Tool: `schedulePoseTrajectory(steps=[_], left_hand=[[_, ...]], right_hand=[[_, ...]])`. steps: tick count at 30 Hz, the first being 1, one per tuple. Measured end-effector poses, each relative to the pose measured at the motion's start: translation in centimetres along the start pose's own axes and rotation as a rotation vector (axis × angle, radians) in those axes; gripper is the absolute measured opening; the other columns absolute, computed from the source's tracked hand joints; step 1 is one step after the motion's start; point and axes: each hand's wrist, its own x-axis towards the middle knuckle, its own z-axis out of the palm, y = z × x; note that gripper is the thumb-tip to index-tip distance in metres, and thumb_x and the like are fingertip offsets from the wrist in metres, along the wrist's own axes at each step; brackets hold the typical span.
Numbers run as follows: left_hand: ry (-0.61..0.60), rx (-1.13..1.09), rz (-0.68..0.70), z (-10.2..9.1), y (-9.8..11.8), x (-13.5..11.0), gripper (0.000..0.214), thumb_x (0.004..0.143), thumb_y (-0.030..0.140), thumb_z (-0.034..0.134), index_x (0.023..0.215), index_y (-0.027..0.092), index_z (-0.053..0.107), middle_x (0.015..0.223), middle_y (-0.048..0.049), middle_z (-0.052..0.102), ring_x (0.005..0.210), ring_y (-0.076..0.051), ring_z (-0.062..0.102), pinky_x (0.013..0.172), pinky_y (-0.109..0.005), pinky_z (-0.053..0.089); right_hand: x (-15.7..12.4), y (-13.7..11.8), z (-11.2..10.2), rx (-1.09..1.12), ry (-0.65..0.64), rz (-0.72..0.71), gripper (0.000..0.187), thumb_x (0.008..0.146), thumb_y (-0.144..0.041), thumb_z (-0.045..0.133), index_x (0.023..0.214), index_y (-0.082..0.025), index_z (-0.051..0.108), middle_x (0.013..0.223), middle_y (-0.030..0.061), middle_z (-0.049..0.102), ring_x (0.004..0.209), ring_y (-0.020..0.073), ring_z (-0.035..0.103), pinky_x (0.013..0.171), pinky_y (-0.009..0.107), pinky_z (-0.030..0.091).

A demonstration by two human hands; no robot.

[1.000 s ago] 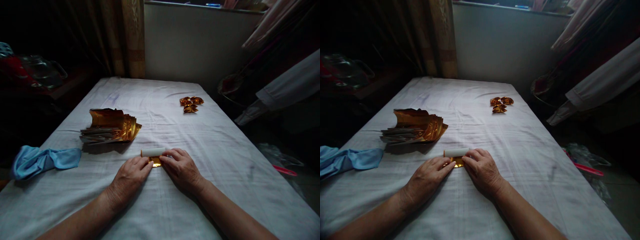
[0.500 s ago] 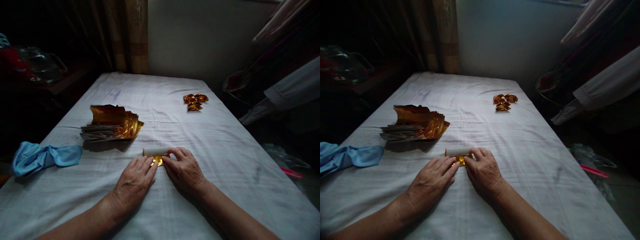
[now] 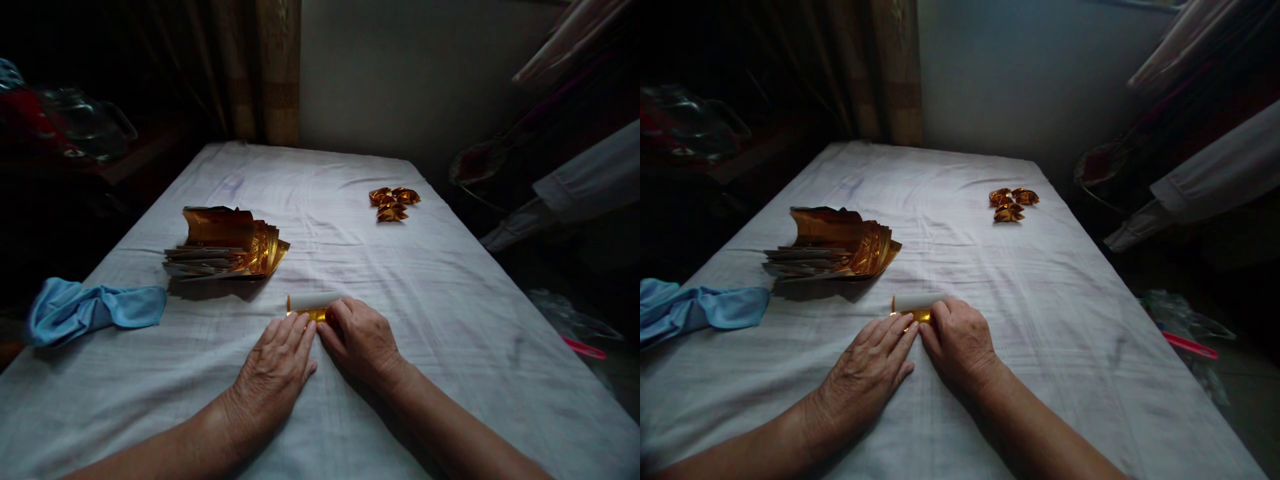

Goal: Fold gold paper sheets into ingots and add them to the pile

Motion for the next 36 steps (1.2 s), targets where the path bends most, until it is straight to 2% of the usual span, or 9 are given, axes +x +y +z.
schedulePoseTrajectory(steps=[6,11,19,26,30,32,34,36], left_hand=[[-0.021,0.003,0.063,0.4,-0.4,-0.2,0.041,0.101,0.03,0.044,0.133,0.009,0.059,0.132,-0.0152,0.065,0.123,-0.027,0.059,0.105,-0.04,0.047],[-0.055,-0.048,0.071,0.2,-0.6,-0.2,0.043,0.1,0.028,0.046,0.138,0.009,0.054,0.135,-0.0164,0.062,0.126,-0.028,0.057,0.107,-0.04,0.046],[-0.058,-0.032,0.111,0.0,-0.9,0.2,0.041,0.101,0.029,0.042,0.133,0.008,0.057,0.131,-0.0165,0.064,0.121,-0.029,0.06,0.104,-0.042,0.045],[-0.165,-0.042,0.116,-0.2,-1.0,0.5,0.042,0.1,0.03,0.044,0.136,0.012,0.056,0.135,-0.0139,0.062,0.125,-0.028,0.057,0.105,-0.042,0.044],[-0.2,-0.036,0.117,-0.7,-1.0,0.9,0.042,0.101,0.03,0.043,0.135,0.011,0.057,0.135,-0.0146,0.062,0.126,-0.029,0.056,0.105,-0.043,0.043],[-0.192,-0.025,0.124,-0.6,-1.0,1.0,0.042,0.101,0.031,0.043,0.134,0.01,0.058,0.133,-0.0154,0.063,0.124,-0.029,0.057,0.103,-0.043,0.044],[-0.171,-0.014,0.128,-0.4,-0.9,0.9,0.042,0.101,0.03,0.043,0.133,0.008,0.059,0.131,-0.0157,0.064,0.122,-0.03,0.058,0.102,-0.043,0.045],[-0.146,-0.009,0.12,-0.3,-0.9,0.9,0.042,0.101,0.03,0.043,0.134,0.008,0.059,0.132,-0.0156,0.064,0.122,-0.029,0.058,0.103,-0.043,0.044]], right_hand=[[-0.1,-0.3,0.1,0.014,-0.007,0.048,0.018,0.09,-0.036,0.061,0.08,-0.021,0.056,0.077,0.0031,0.062,0.07,0.0184,0.055,0.063,0.03,0.034],[-0.3,0.0,0.1,0.05,-0.01,0.046,0.014,0.092,-0.034,0.06,0.084,-0.022,0.059,0.08,0.0035,0.063,0.073,0.019,0.057,0.065,0.03,0.037],[-1.0,1.6,-0.2,0.119,-0.016,0.092,0.007,0.09,-0.028,0.065,0.088,-0.022,0.062,0.083,0.0024,0.062,0.078,0.0195,0.058,0.071,0.031,0.04],[-1.7,3.2,-0.2,0.145,0.014,0.11,0.003,0.09,-0.025,0.063,0.09,-0.023,0.064,0.084,0.0028,0.064,0.078,0.0196,0.059,0.071,0.032,0.044],[-2.0,4.4,-0.3,0.166,0.076,0.123,0.008,0.091,-0.021,0.057,0.089,-0.022,0.065,0.084,0.0035,0.065,0.079,0.0203,0.061,0.072,0.032,0.047],[-2.3,4.3,-0.6,0.187,0.15,0.104,0.013,0.093,-0.019,0.053,0.093,-0.021,0.065,0.088,0.0056,0.068,0.083,0.0209,0.062,0.075,0.033,0.05],[-2.5,3.6,-0.7,0.197,0.205,0.023,0.019,0.095,-0.018,0.049,0.104,-0.019,0.066,0.102,0.0095,0.07,0.096,0.022,0.064,0.085,0.036,0.051],[-2.8,2.5,-0.8,0.175,0.152,-0.111,0.03,0.097,-0.022,0.049,0.123,-0.018,0.062,0.127,0.0123,0.066,0.119,0.025,0.058,0.101,0.042,0.045]])
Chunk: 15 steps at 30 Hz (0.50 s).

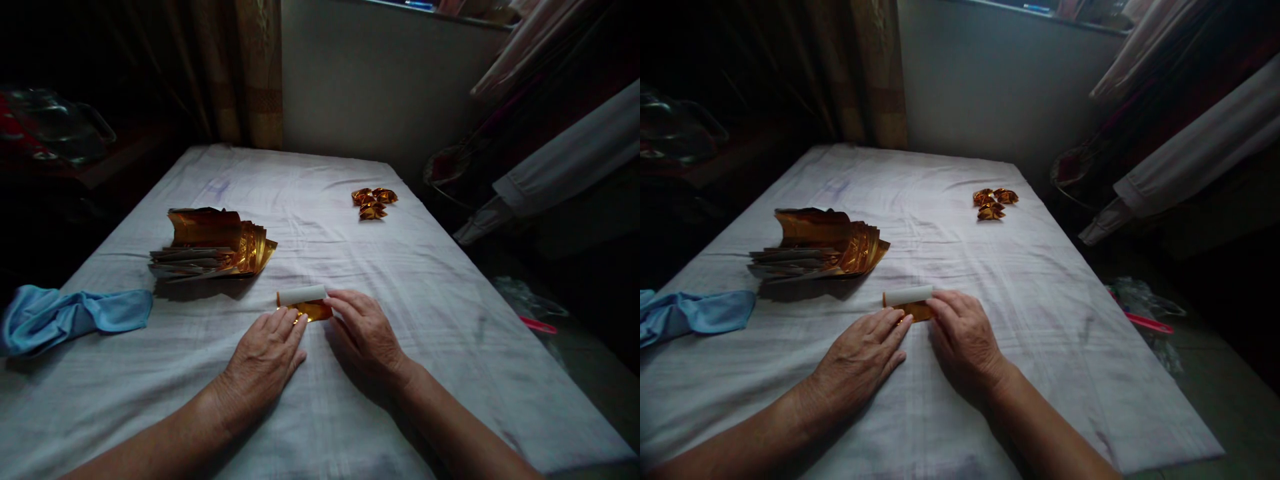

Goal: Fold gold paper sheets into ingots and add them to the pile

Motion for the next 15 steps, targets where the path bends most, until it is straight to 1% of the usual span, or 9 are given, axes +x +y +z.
schedulePoseTrajectory(steps=[1,2,4,6,8,11,15], left_hand=[[0.005,0.0,-0.003,0.0,0.0,0.0,0.043,0.101,0.031,0.043,0.134,0.009,0.058,0.133,-0.0155,0.064,0.122,-0.029,0.058,0.103,-0.043,0.044],[0.002,-0.002,-0.003,-0.1,0.0,0.0,0.043,0.101,0.032,0.043,0.135,0.009,0.057,0.133,-0.0154,0.063,0.123,-0.029,0.057,0.103,-0.042,0.043],[-0.023,-0.011,0.001,-0.3,0.0,0.1,0.044,0.101,0.034,0.043,0.136,0.01,0.056,0.134,-0.0151,0.063,0.123,-0.028,0.057,0.102,-0.042,0.043],[-0.048,-0.021,0.002,-0.6,-0.1,0.1,0.045,0.101,0.035,0.044,0.136,0.01,0.056,0.134,-0.0146,0.063,0.123,-0.029,0.057,0.102,-0.043,0.042],[-0.045,-0.029,0.004,-0.7,-0.3,0.1,0.045,0.101,0.036,0.045,0.136,0.011,0.056,0.135,-0.0136,0.063,0.124,-0.029,0.057,0.104,-0.044,0.04],[-0.015,-0.026,0.008,-0.8,-0.6,-0.2,0.044,0.102,0.039,0.045,0.134,0.012,0.059,0.135,-0.0112,0.064,0.124,-0.028,0.056,0.107,-0.044,0.037],[0.038,-0.013,-0.017,-0.8,-1.2,-1.3,0.047,0.104,0.044,0.038,0.133,0.015,0.061,0.136,-0.0078,0.064,0.126,-0.026,0.056,0.108,-0.043,0.035]], right_hand=[[-0.1,-0.6,0.1,-0.012,-0.084,-0.056,0.037,0.097,-0.026,0.051,0.132,-0.018,0.058,0.138,0.0119,0.06,0.131,0.0273,0.051,0.109,0.046,0.039],[-0.2,-1.1,0.2,-0.03,-0.167,-0.073,0.044,0.097,-0.029,0.052,0.14,-0.019,0.052,0.146,0.0108,0.055,0.138,0.0289,0.044,0.114,0.05,0.033],[-0.3,-1.9,0.4,-0.061,-0.305,-0.044,0.055,0.097,-0.035,0.054,0.149,-0.02,0.043,0.154,0.0094,0.046,0.145,0.0303,0.035,0.119,0.055,0.024],[-0.4,-2.2,0.4,-0.079,-0.383,0.012,0.061,0.097,-0.039,0.054,0.152,-0.02,0.038,0.157,0.0089,0.04,0.147,0.0305,0.031,0.121,0.057,0.019],[-0.5,-2.2,0.4,-0.085,-0.412,0.045,0.062,0.097,-0.041,0.054,0.153,-0.02,0.037,0.158,0.0085,0.038,0.148,0.0308,0.029,0.121,0.058,0.018],[-0.5,-2.0,0.3,-0.094,-0.414,0.062,0.061,0.098,-0.044,0.054,0.151,-0.019,0.04,0.158,0.0084,0.038,0.148,0.0315,0.028,0.12,0.06,0.018],[-0.5,-2.1,0.3,-0.1,-0.434,0.069,0.061,0.098,-0.046,0.052,0.152,-0.02,0.04,0.159,0.007,0.036,0.149,0.0312,0.027,0.121,0.059,0.018]])
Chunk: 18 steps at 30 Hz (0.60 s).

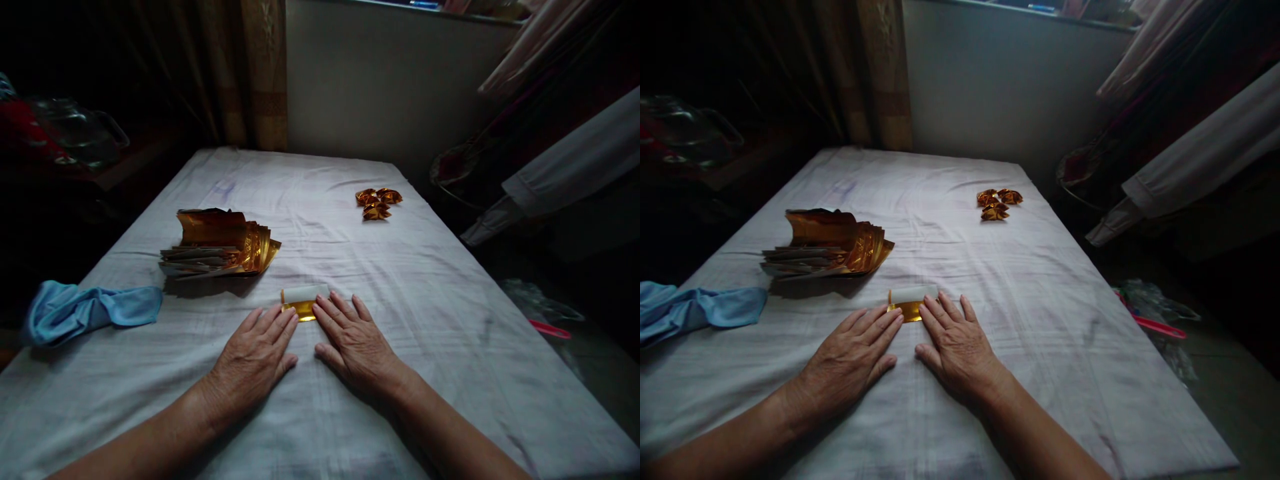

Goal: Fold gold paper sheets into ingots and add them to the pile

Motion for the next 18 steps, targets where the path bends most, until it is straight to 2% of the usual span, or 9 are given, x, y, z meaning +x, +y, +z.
schedulePoseTrajectory(steps=[5,9,11,18], left_hand=[[0.075,0.009,0.019,0.1,-2.4,-2.1,0.05,0.106,0.043,0.031,0.134,0.014,0.061,0.136,-0.0082,0.064,0.126,-0.026,0.057,0.106,-0.042,0.036],[0.086,-0.012,-0.062,0.5,-4.4,-3.3,0.048,0.105,0.039,0.031,0.133,0.014,0.06,0.136,-0.0096,0.064,0.124,-0.027,0.059,0.105,-0.044,0.039],[0.093,-0.001,-0.104,0.7,-4.6,-3.4,0.048,0.105,0.04,0.032,0.133,0.013,0.06,0.137,-0.0109,0.063,0.125,-0.028,0.058,0.105,-0.045,0.039],[0.103,0.008,-0.184,1.2,-3.3,-3.6,0.051,0.103,0.045,0.035,0.138,0.013,0.056,0.142,-0.0147,0.057,0.13,-0.032,0.052,0.107,-0.048,0.04]], right_hand=[[-0.2,0.2,-0.3,-0.036,-0.026,0.023,0.062,0.098,-0.046,0.05,0.153,-0.02,0.037,0.16,0.0057,0.033,0.15,0.0293,0.025,0.121,0.057,0.018],[-0.5,1.3,-0.4,-0.1,-0.033,0.034,0.062,0.098,-0.042,0.05,0.153,-0.017,0.037,0.16,0.0071,0.032,0.149,0.0305,0.026,0.12,0.058,0.02],[-0.6,1.8,-0.3,-0.116,-0.023,0.018,0.061,0.098,-0.041,0.049,0.153,-0.018,0.037,0.16,0.007,0.033,0.149,0.0304,0.027,0.12,0.058,0.021],[-0.9,2.7,0.1,-0.146,0.038,-0.009,0.059,0.097,-0.04,0.05,0.151,-0.018,0.041,0.158,0.009,0.036,0.147,0.0305,0.032,0.118,0.055,0.026]])
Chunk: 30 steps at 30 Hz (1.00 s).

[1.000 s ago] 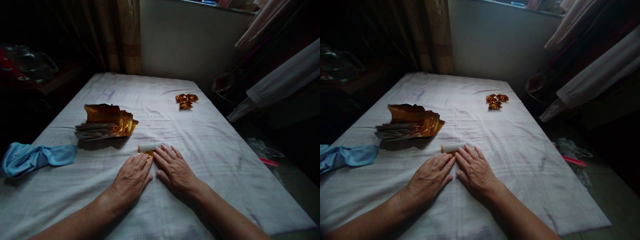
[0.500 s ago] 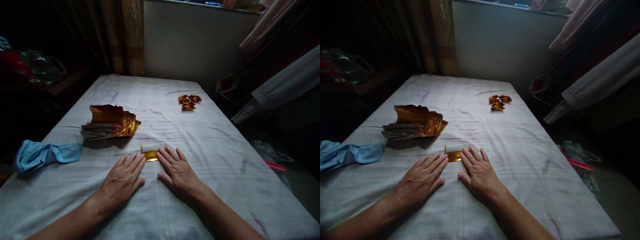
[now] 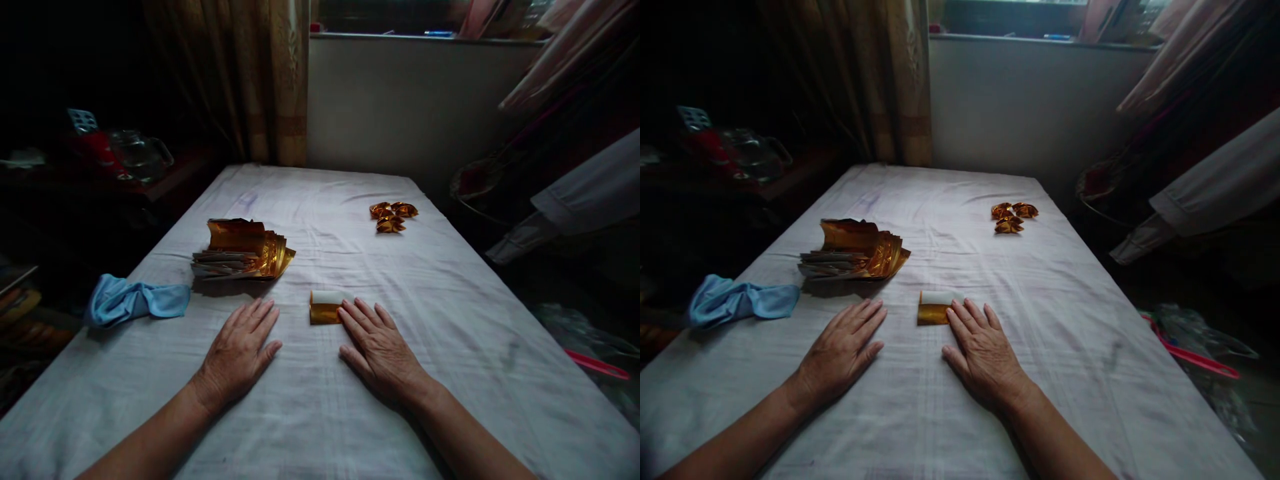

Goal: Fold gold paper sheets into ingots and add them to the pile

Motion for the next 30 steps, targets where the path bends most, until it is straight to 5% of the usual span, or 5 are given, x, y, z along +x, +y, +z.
schedulePoseTrajectory(steps=[7,14,21,25,30], left_hand=[[0.027,-0.127,0.009,0.0,-0.2,3.0,0.037,0.099,0.037,0.049,0.127,0.017,0.062,0.131,-0.0131,0.064,0.12,-0.029,0.059,0.103,-0.048,0.046],[0.05,-0.372,0.316,1.1,2.8,8.5,0.023,0.096,0.025,0.056,0.114,0.022,0.069,0.113,-0.0073,0.072,0.11,-0.023,0.064,0.103,-0.042,0.048],[0.034,-0.481,0.276,2.5,3.0,8.3,0.02,0.098,0.024,0.056,0.111,0.019,0.07,0.11,-0.0075,0.074,0.104,-0.022,0.067,0.098,-0.04,0.052],[0.047,-0.508,0.235,2.7,2.8,8.2,0.021,0.098,0.022,0.054,0.11,0.018,0.069,0.11,-0.0085,0.074,0.104,-0.022,0.068,0.097,-0.04,0.053],[0.055,-0.477,0.219,2.2,2.5,8.2,0.021,0.099,0.026,0.053,0.109,0.02,0.071,0.108,-0.0073,0.075,0.105,-0.022,0.067,0.098,-0.041,0.053]], right_hand=[[0.2,-0.4,-0.2,0.006,0.004,0.028,0.059,0.096,-0.04,0.053,0.15,-0.018,0.044,0.157,0.0106,0.039,0.147,0.0319,0.032,0.117,0.056,0.026],[1.1,0.4,-0.9,0.059,-0.022,0.008,0.058,0.096,-0.041,0.054,0.149,-0.019,0.044,0.156,0.0099,0.042,0.146,0.0307,0.033,0.118,0.056,0.027],[2.6,0.0,-2.1,0.029,0.056,0.021,0.045,0.094,-0.034,0.057,0.136,-0.015,0.059,0.153,0.0157,0.045,0.143,0.0331,0.038,0.116,0.056,0.031],[2.6,-1.8,-1.4,0.115,0.072,-0.067,0.05,0.096,-0.031,0.053,0.142,-0.013,0.053,0.149,0.0135,0.051,0.138,0.0273,0.046,0.115,0.046,0.037],[1.6,-2.1,0.2,0.096,0.053,-0.001,0.058,0.098,-0.04,0.051,0.15,-0.016,0.043,0.154,0.0117,0.044,0.144,0.0271,0.037,0.119,0.051,0.028]])
